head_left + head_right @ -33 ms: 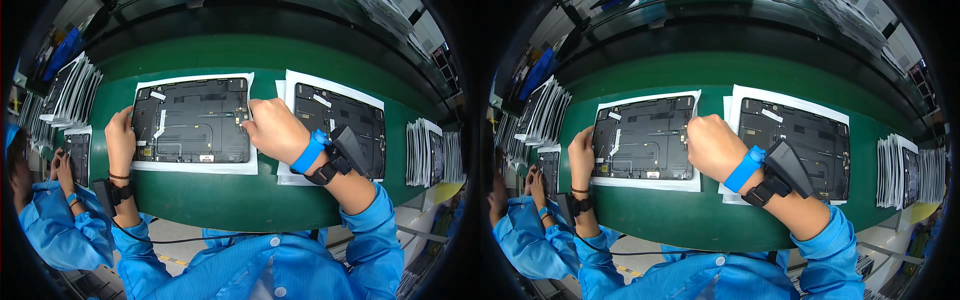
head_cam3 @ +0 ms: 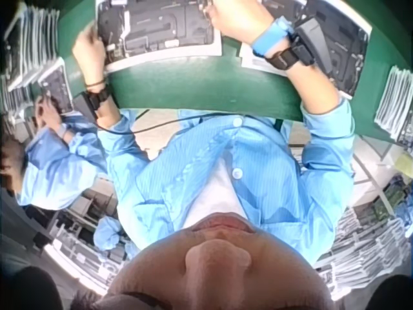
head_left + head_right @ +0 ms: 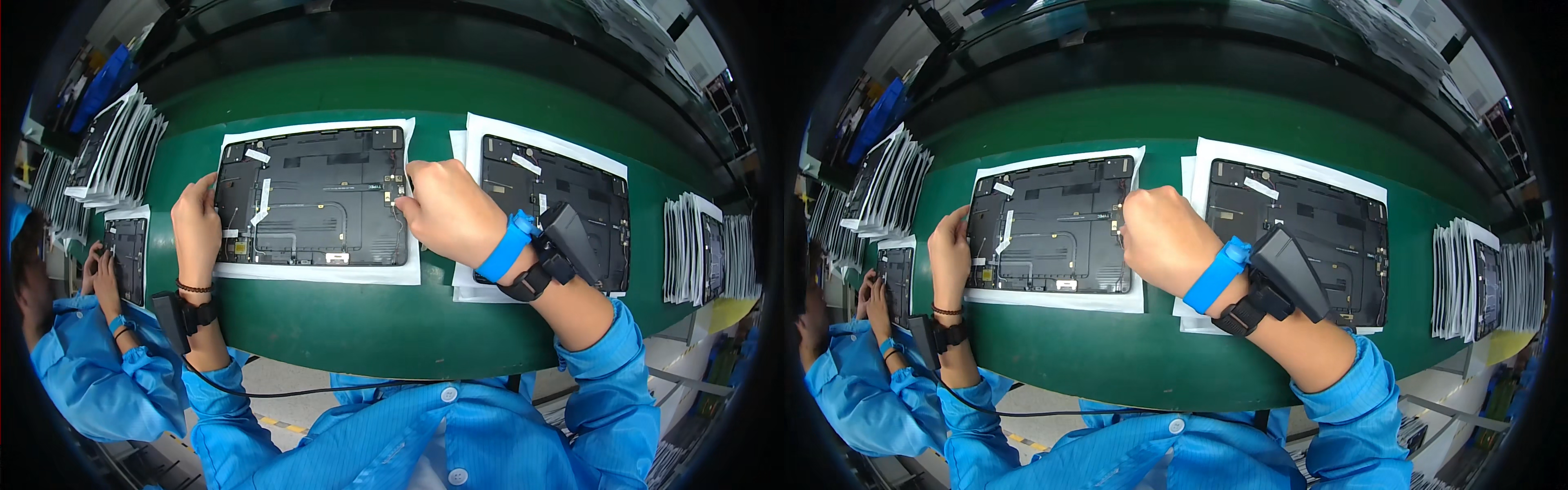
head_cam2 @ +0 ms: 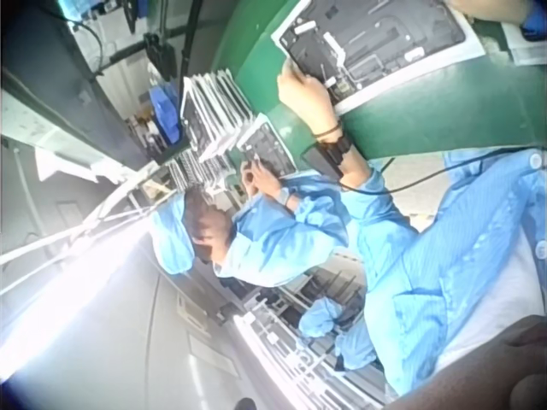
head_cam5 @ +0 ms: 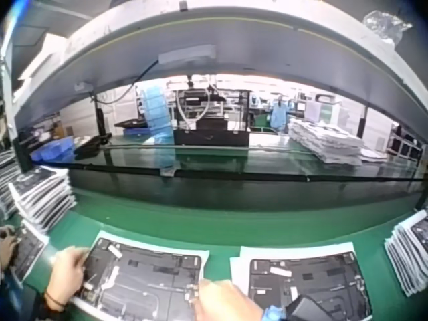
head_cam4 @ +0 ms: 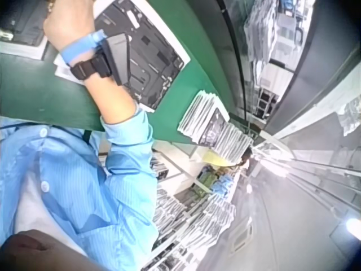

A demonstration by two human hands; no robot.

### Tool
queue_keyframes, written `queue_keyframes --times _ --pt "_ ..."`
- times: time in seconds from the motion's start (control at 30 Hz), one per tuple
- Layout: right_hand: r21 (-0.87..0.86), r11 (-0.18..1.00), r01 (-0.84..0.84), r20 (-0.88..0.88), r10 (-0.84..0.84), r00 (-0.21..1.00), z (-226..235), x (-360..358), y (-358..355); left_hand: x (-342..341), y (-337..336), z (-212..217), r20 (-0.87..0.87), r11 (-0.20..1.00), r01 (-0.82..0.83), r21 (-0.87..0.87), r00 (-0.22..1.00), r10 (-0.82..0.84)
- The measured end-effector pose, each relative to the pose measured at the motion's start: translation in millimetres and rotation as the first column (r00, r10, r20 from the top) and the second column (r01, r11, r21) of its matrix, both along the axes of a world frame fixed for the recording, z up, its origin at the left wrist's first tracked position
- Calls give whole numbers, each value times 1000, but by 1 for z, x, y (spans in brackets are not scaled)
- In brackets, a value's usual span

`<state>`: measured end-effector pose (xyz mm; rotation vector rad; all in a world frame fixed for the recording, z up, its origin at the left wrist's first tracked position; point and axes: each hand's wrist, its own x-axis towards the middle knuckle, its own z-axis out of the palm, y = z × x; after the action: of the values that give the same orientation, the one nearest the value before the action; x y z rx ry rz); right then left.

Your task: The worker retrieves a stack of tablet components and manually connects internal ribbon cables and parts on an assembly line.

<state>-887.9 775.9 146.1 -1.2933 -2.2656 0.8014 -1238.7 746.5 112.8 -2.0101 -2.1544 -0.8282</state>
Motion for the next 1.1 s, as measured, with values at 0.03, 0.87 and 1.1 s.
queue_keyframes --times 0.03,0.87,1.1 --pt "-1 1000 1 0 -1 1000 0 1 0 1 1 0 5 1000 -6 -1 1000 6" --pt "-74 994 79 -32 -82 996 -12 2 8 -15 5 -18 176 995 -86 -41 980 92" --pt "-66 995 71 -32 -74 997 -11 2 8 -16 5 -19 177 995 -88 -36 980 93"
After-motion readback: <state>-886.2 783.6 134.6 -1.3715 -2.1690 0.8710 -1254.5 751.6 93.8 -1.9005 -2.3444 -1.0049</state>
